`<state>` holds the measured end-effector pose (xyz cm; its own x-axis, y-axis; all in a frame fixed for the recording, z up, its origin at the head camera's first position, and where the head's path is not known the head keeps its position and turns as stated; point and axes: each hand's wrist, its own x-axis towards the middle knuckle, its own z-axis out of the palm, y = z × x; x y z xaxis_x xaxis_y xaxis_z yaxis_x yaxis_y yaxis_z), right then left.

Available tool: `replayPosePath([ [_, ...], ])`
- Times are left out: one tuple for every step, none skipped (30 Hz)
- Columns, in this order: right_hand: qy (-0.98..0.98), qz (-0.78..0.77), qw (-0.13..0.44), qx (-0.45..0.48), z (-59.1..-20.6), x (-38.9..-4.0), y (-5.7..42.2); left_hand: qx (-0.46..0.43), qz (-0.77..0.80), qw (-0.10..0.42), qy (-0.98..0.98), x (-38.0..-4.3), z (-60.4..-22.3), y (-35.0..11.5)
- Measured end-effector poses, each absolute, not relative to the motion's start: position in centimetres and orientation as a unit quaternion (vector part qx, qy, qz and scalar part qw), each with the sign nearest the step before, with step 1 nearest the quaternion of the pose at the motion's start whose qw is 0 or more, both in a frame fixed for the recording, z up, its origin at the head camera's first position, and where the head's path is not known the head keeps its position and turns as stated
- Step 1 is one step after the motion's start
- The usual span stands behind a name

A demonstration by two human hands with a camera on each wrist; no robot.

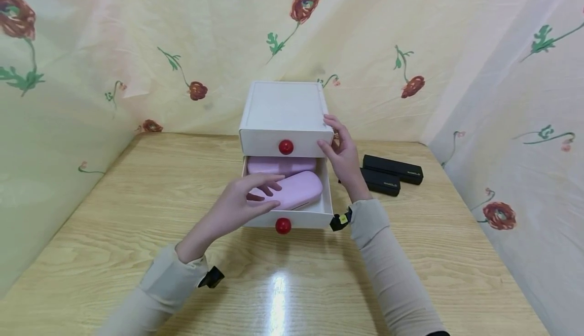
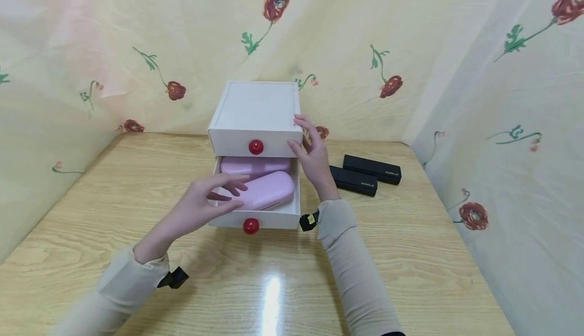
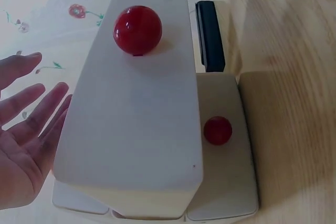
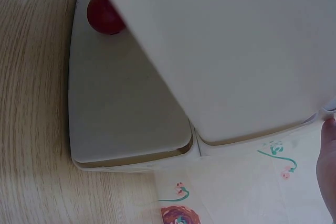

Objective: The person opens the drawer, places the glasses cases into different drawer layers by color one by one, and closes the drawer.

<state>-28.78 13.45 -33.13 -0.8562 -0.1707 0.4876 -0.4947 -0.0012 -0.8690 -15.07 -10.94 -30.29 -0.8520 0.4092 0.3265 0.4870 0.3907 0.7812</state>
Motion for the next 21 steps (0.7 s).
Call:
replayPosePath([
  [-0.696, 0.666, 0.123, 0.239, -33.1, -28.8, 13.5, -0.269, -0.488, 0.04, -0.829, -14.9, -30.3, -11.0],
  [-0.695, 0.667, 0.123, 0.239, -33.1, -28.8, 13.5, -0.268, -0.492, 0.04, -0.827, -14.8, -30.4, -11.0],
  [-0.694, 0.667, 0.124, 0.239, -33.1, -28.8, 13.5, -0.267, -0.496, 0.041, -0.825, -14.7, -30.4, -11.0],
  [-0.695, 0.667, 0.124, 0.238, -33.1, -28.8, 13.6, -0.267, -0.499, 0.041, -0.823, -14.5, -30.5, -11.1],
  [-0.695, 0.667, 0.124, 0.238, -33.1, -28.8, 13.6, -0.267, -0.5, 0.042, -0.823, -14.4, -30.5, -11.1],
  [-0.695, 0.667, 0.125, 0.237, -33.1, -28.8, 13.6, -0.266, -0.501, 0.041, -0.822, -14.2, -30.6, -11.1],
  [-0.696, 0.667, 0.124, 0.237, -33.1, -28.8, 13.6, -0.265, -0.503, 0.042, -0.821, -14.1, -30.8, -11.2],
  [-0.697, 0.666, 0.124, 0.236, -33.1, -28.8, 13.6, -0.264, -0.506, 0.041, -0.82, -14.0, -30.9, -11.2],
  [-0.697, 0.666, 0.124, 0.235, -33.0, -28.8, 13.5, -0.263, -0.508, 0.042, -0.819, -13.9, -31.1, -11.2],
  [-0.698, 0.665, 0.124, 0.234, -33.0, -28.8, 13.5, -0.263, -0.51, 0.045, -0.818, -13.8, -31.2, -11.2],
  [-0.699, 0.665, 0.123, 0.233, -33.0, -28.7, 13.5, -0.262, -0.513, 0.047, -0.816, -13.7, -31.3, -11.3],
  [-0.699, 0.666, 0.123, 0.232, -33.0, -28.7, 13.5, -0.262, -0.517, 0.049, -0.813, -13.6, -31.4, -11.3],
  [-0.698, 0.666, 0.122, 0.232, -33.0, -28.7, 13.5, -0.263, -0.521, 0.052, -0.81, -13.5, -31.5, -11.3],
  [-0.699, 0.666, 0.121, 0.231, -33.0, -28.7, 13.5, -0.264, -0.524, 0.054, -0.808, -13.4, -31.6, -11.4],
  [-0.699, 0.666, 0.12, 0.23, -33.0, -28.7, 13.5, -0.265, -0.526, 0.059, -0.806, -13.3, -31.7, -11.4],
  [-0.7, 0.666, 0.119, 0.23, -33.0, -28.7, 13.5, -0.266, -0.529, 0.062, -0.804, -13.2, -31.7, -11.4],
  [-0.7, 0.666, 0.118, 0.229, -33.0, -28.6, 13.5, -0.268, -0.53, 0.064, -0.802, -13.1, -31.8, -11.4],
  [-0.701, 0.666, 0.117, 0.228, -33.0, -28.6, 13.5, -0.27, -0.53, 0.067, -0.801, -13.0, -31.8, -11.4],
  [-0.702, 0.665, 0.116, 0.227, -33.0, -28.6, 13.4, -0.271, -0.529, 0.07, -0.801, -12.9, -31.9, -11.5],
  [-0.702, 0.665, 0.116, 0.227, -32.9, -28.6, 13.4, -0.272, -0.528, 0.072, -0.801, -12.9, -31.9, -11.5],
  [-0.702, 0.665, 0.115, 0.226, -32.9, -28.6, 13.4, -0.273, -0.528, 0.073, -0.801, -12.8, -31.9, -11.6],
])
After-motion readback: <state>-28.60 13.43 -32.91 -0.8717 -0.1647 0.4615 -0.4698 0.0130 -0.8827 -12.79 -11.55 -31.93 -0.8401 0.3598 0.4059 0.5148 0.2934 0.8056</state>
